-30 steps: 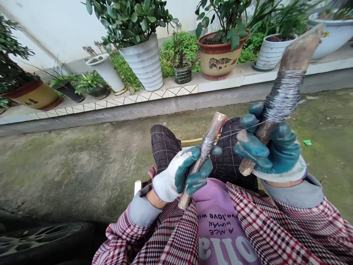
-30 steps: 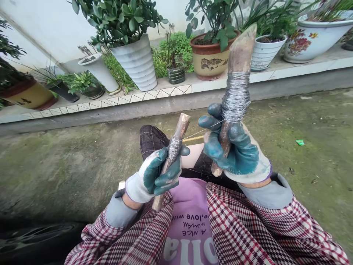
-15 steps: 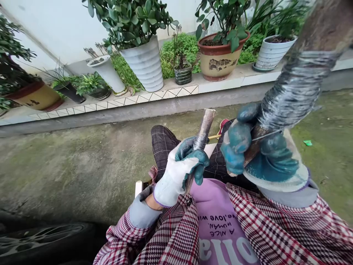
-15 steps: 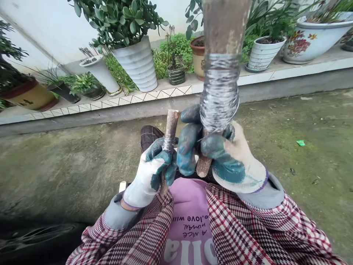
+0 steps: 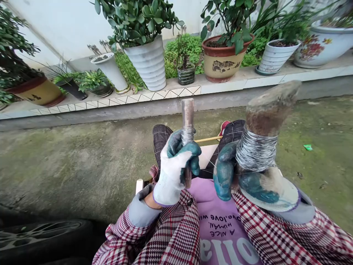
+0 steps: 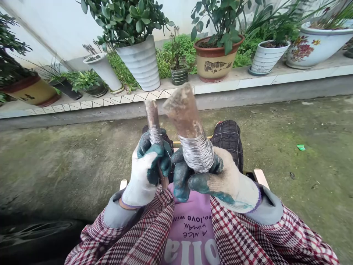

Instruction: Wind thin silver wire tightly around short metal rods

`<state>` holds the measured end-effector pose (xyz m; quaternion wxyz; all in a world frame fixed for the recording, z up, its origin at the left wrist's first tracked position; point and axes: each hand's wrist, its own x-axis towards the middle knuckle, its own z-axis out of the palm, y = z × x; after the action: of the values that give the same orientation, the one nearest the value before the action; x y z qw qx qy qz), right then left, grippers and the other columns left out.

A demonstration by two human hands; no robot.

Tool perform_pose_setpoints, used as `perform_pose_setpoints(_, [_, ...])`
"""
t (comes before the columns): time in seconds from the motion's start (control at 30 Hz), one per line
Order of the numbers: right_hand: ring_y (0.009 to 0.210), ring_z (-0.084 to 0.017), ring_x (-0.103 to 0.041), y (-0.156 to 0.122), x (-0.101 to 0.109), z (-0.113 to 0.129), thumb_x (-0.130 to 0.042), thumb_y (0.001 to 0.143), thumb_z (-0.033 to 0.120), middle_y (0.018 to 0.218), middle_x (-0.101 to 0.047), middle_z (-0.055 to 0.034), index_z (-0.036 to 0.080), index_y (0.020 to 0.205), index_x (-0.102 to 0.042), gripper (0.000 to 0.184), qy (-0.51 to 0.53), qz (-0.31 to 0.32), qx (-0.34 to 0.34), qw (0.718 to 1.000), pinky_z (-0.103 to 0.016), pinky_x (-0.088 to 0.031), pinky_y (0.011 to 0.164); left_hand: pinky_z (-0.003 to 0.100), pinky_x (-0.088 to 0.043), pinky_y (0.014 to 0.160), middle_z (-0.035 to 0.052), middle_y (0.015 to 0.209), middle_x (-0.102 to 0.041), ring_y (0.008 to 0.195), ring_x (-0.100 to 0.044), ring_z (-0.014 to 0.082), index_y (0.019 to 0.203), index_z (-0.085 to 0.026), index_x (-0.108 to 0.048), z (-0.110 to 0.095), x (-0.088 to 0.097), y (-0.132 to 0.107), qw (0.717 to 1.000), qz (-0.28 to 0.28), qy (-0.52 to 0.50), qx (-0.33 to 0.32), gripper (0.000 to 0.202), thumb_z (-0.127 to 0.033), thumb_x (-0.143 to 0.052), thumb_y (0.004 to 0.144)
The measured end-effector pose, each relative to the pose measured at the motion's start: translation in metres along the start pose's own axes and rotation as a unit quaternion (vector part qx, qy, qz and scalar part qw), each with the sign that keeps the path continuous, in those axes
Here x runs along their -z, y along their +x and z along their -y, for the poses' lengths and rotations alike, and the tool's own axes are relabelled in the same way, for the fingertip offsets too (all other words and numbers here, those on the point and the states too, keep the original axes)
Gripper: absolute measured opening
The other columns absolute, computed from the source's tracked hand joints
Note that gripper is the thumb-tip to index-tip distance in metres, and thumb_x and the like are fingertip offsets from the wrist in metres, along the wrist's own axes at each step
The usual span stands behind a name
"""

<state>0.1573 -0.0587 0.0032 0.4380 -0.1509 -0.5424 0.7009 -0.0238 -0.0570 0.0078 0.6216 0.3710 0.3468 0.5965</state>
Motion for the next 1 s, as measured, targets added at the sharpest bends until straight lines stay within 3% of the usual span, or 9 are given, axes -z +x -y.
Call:
perform_pose_setpoints(0.13, [0.047,-0.020,-0.060,0.003,0.016,0.009,-0.069,0.079,0.039,0.076,-0.069,-0.0020,0.033,0.112,-0.068,0.033,-0.004,-0.129,0.041,0.991,-0.030,-0.045,0.030,0.017,-0.032,0.034,-0.0032,0.069,-0.057,0.039,-0.038,0.0041,0.123,-0.019,-0.056,-0.008,0.009,0.009,0.994,0.044,-0.093,0.048,0.042,-0.040,-0.061,0.087])
perform_pose_setpoints(0.27, [0.054,-0.013,-0.058,0.021,0.045,0.018,-0.075,0.076,0.028,0.073,-0.063,0.0006,0.020,0.105,-0.070,0.030,0.002,-0.241,0.086,0.967,-0.024,-0.050,0.043,0.017,-0.025,0.031,-0.0030,0.066,-0.054,0.037,-0.028,0.0032,0.119,-0.018,-0.059,-0.004,0.026,0.034,0.971,0.092,-0.162,0.150,0.044,-0.051,-0.052,0.091])
perform_pose_setpoints(0.43, [0.061,-0.009,-0.057,0.040,0.106,0.005,-0.077,0.073,0.020,0.076,-0.064,0.0016,0.019,0.100,-0.070,0.027,0.032,-0.333,0.045,0.941,-0.021,-0.049,0.054,0.017,-0.028,0.035,-0.0026,0.056,-0.049,0.039,-0.032,0.0044,0.095,-0.014,-0.063,0.023,0.064,0.081,0.955,0.046,-0.170,0.238,0.045,-0.057,-0.051,0.091])
perform_pose_setpoints(0.57, [0.062,-0.007,-0.056,0.034,0.163,-0.010,-0.077,0.073,0.023,0.075,-0.062,0.0040,0.023,0.096,-0.068,0.024,0.081,-0.366,0.015,0.927,-0.018,-0.046,0.054,0.017,-0.044,0.049,0.0069,0.077,-0.067,0.053,-0.051,0.0061,0.091,-0.012,-0.063,0.044,0.105,0.116,0.965,-0.061,-0.214,0.139,0.043,-0.050,-0.042,0.098])
perform_pose_setpoints(0.67, [0.061,-0.007,-0.057,0.025,0.192,-0.021,-0.079,0.070,0.023,0.073,-0.063,0.0044,0.023,0.093,-0.068,0.026,0.091,-0.405,0.010,0.910,-0.017,-0.046,0.052,0.019,-0.052,0.069,0.0048,0.074,-0.068,0.080,-0.066,0.0110,0.079,-0.014,-0.058,0.056,0.130,0.137,0.954,-0.138,-0.262,0.041,0.034,-0.036,-0.043,0.100])
perform_pose_setpoints(0.73, [0.060,-0.008,-0.059,0.023,0.199,-0.028,-0.080,0.066,0.021,0.073,-0.065,0.0030,0.022,0.091,-0.068,0.028,0.089,-0.412,-0.016,0.907,-0.018,-0.047,0.052,0.019,-0.053,0.072,0.0035,0.070,-0.067,0.083,-0.067,0.0111,0.077,-0.015,-0.058,0.063,0.138,0.144,0.952,-0.160,-0.261,0.032,0.029,-0.027,-0.043,0.099])
perform_pose_setpoints(0.8, [0.061,-0.009,-0.061,0.024,0.197,-0.035,-0.081,0.064,0.021,0.073,-0.067,0.0012,0.020,0.091,-0.067,0.031,0.060,-0.402,-0.029,0.913,-0.020,-0.050,0.053,0.018,-0.052,0.067,0.0047,0.075,-0.070,0.078,-0.068,0.0102,0.083,-0.014,-0.061,0.070,0.136,0.146,0.960,-0.148,-0.229,0.065,0.026,-0.023,-0.043,0.098])
perform_pose_setpoints(0.93, [0.059,-0.012,-0.063,0.031,0.176,-0.048,-0.083,0.064,0.030,0.072,-0.067,-0.0002,0.017,0.093,-0.064,0.037,-0.072,-0.355,-0.040,0.931,-0.024,-0.055,0.054,0.020,-0.051,0.056,0.0064,0.086,-0.073,0.062,-0.066,0.0096,0.104,-0.014,-0.066,0.082,0.113,0.135,0.973,-0.058,-0.120,0.188,0.021,-0.025,-0.050,0.094])
perform_pose_setpoints(1.0, [0.055,-0.013,-0.063,0.034,0.163,-0.055,-0.083,0.063,0.035,0.071,-0.066,-0.0008,0.016,0.093,-0.062,0.041,-0.127,-0.326,-0.063,0.935,-0.026,-0.055,0.051,0.022,-0.052,0.055,0.0087,0.093,-0.073,0.061,-0.067,0.0113,0.111,-0.013,-0.065,0.089,0.097,0.126,0.975,-0.007,-0.062,0.211,0.026,-0.023,-0.059,0.088])
